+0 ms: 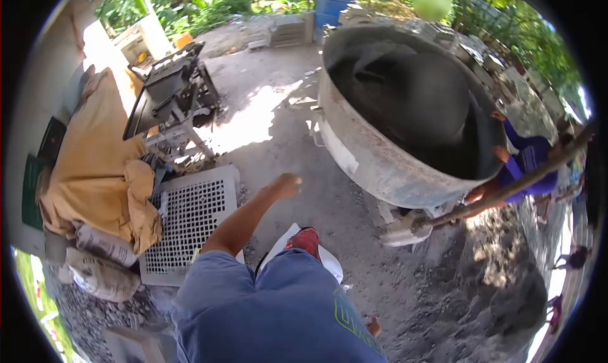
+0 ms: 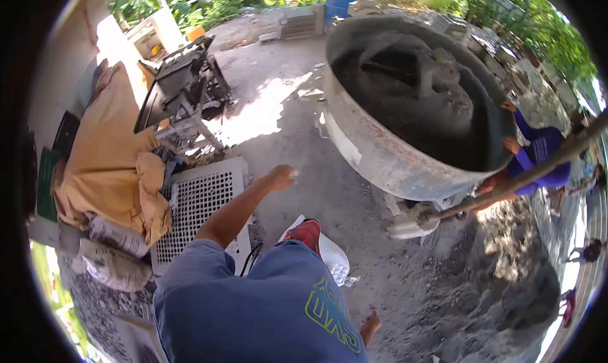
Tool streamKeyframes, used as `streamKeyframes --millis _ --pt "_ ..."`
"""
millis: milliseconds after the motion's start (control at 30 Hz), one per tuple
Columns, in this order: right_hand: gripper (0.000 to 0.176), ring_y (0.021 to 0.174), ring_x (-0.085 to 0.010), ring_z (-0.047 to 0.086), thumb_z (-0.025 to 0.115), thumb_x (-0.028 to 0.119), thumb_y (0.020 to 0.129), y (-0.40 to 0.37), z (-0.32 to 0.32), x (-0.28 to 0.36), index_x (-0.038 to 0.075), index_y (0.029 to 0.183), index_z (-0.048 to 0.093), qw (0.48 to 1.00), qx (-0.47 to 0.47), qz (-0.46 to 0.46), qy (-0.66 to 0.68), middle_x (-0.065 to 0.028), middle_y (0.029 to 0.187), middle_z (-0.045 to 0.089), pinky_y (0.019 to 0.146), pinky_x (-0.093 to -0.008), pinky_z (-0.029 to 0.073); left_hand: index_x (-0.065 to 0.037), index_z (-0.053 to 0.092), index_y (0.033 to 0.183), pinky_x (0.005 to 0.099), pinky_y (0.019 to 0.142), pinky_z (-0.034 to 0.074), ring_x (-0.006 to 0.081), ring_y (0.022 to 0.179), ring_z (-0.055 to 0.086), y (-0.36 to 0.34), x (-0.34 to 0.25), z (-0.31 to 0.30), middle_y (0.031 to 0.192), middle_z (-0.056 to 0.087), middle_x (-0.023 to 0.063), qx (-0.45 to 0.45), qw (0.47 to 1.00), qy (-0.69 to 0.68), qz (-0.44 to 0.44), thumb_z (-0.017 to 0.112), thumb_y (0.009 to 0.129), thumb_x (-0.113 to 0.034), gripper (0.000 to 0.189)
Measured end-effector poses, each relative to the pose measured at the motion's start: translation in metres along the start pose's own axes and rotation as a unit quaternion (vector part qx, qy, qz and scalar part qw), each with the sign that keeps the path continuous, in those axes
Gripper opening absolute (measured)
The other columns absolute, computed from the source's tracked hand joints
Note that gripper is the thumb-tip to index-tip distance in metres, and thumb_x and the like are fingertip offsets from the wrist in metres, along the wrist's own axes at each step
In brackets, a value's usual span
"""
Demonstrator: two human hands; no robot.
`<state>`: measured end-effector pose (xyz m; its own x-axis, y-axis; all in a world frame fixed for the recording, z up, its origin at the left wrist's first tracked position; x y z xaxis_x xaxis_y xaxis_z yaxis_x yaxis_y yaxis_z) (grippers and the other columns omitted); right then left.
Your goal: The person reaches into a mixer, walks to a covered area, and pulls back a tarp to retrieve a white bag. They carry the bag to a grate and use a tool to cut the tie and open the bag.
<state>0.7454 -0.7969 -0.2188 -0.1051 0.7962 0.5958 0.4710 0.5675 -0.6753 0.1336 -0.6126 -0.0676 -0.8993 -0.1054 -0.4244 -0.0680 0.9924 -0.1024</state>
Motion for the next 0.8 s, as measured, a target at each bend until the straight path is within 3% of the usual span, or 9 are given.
streamKeyframes --millis 133,233,267,333,500,600,667,767,800 --pt "0.032 0.041 -0.0117 0.036 0.047 0.034 0.084 0.04 0.095 0.116 0.011 0.062 0.044 0.991 0.087 0.026 0.102 0.0014 0.05 0.038 0.037 -0.0294 0.029 -0.006 0.054 0.1 0.0402 0.088 0.035 0.0269 0.099 0.05 -0.009 -0.153 -0.2 0.101 0.054 0.0112 -0.287 0.934 -0.107 0.183 0.058 0.078 -0.032 0.034" --pt "0.04 0.05 -0.0125 0.039 0.041 0.048 0.085 -0.002 0.243 0.238 0.012 0.069 0.045 0.898 0.38 0.094 0.2 0.0008 0.054 0.04 0.045 -0.029 0.035 -0.006 0.054 0.095 0.0388 0.085 0.037 0.0264 0.097 0.05 -0.059 -0.193 -0.306 0.098 0.054 0.0102 -0.516 0.8 -0.14 0.272 0.06 0.077 -0.03 0.031" --pt "0.046 0.067 -0.0163 0.05 0.039 0.054 0.083 -0.047 0.291 0.278 0.01 0.09 0.052 0.879 0.445 0.075 0.156 -0.0026 0.073 0.055 0.059 -0.0307 0.041 -0.004 0.054 0.094 0.0389 0.084 0.037 0.0263 0.097 0.051 -0.07 -0.189 -0.323 0.098 0.053 0.0102 -0.565 0.762 -0.155 0.275 0.059 0.078 -0.026 0.028" --pt "0.073 0.11 -0.0225 0.04 0.034 0.059 0.081 -0.14 0.379 0.342 0.007 0.131 0.026 0.817 0.555 0.083 0.135 -0.0092 0.128 0.036 0.088 -0.0354 0.035 -0.002 0.053 0.1 0.0399 0.088 0.034 0.0272 0.101 0.049 -0.07 -0.157 -0.319 0.106 0.052 0.0114 -0.59 0.731 -0.228 0.255 0.054 0.081 -0.025 0.03" --pt "0.08 0.119 -0.0288 0.031 0.025 0.064 0.08 -0.337 0.484 0.443 -0.001 0.126 0.031 0.678 0.726 0.016 0.115 -0.0142 0.132 0.031 0.098 -0.0417 0.026 -0.014 0.029 0.131 0.0498 0.102 0.004 0.0268 0.13 0.011 -0.01 0.017 -0.126 0.139 0.019 0.0144 -0.292 0.92 -0.214 -0.153 0.031 0.084 -0.051 0.06" --pt "0.071 0.115 -0.0268 0.038 0.034 0.056 0.083 -0.341 0.5 0.476 -0.001 0.124 0.035 0.613 0.769 -0.023 0.183 -0.0172 0.126 0.038 0.099 -0.0352 0.028 -0.013 0.053 0.113 0.0564 0.1 0.007 0.0273 0.129 0.015 -0.111 0.15 -0.013 0.138 0.023 0.0139 -0.105 0.905 -0.086 -0.404 0.043 0.079 -0.046 0.048" --pt "0.057 0.111 -0.0235 0.043 0.047 0.041 0.084 -0.302 0.511 0.498 -0.002 0.121 0.04 0.685 0.657 -0.301 0.089 -0.0159 0.121 0.043 0.097 -0.031 0.032 -0.005 0.058 0.101 0.0526 0.088 0.035 0.0313 0.106 0.049 -0.237 0.214 0.055 0.112 0.052 0.0188 -0.048 0.811 -0.223 -0.538 0.051 0.071 -0.022 0.036" --pt "0.038 0.085 -0.011 0.052 0.059 0.009 0.078 -0.197 0.522 0.462 -0.004 0.111 0.048 0.779 0.545 -0.309 -0.007 -0.0073 0.093 0.054 0.075 -0.02 0.043 -0.001 0.061 0.093 0.0415 0.082 0.044 0.0325 0.097 0.055 -0.463 0.249 0.196 0.103 0.056 0.0209 0.021 0.677 -0.198 -0.708 0.05 0.071 -0.017 0.03" --pt "0.034 0.068 -0.0089 0.05 0.06 0.005 0.074 -0.126 0.528 0.44 -0.004 0.105 0.051 0.789 0.482 -0.344 -0.166 -0.0046 0.08 0.054 0.062 -0.0192 0.043 -0.001 0.061 0.093 0.0415 0.082 0.044 0.0316 0.097 0.055 -0.504 0.184 0.131 0.102 0.057 0.0202 -0.062 0.564 -0.23 -0.791 0.052 0.069 -0.016 0.03"
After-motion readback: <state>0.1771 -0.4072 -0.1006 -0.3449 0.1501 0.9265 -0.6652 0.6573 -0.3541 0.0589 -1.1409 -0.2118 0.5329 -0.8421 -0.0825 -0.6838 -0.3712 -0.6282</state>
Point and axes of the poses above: each hand's wrist, its own y-axis towards the middle knuckle, its own z-axis out of the palm, x = y × z, the point moved 5 cm from there along y, towards the middle knuckle
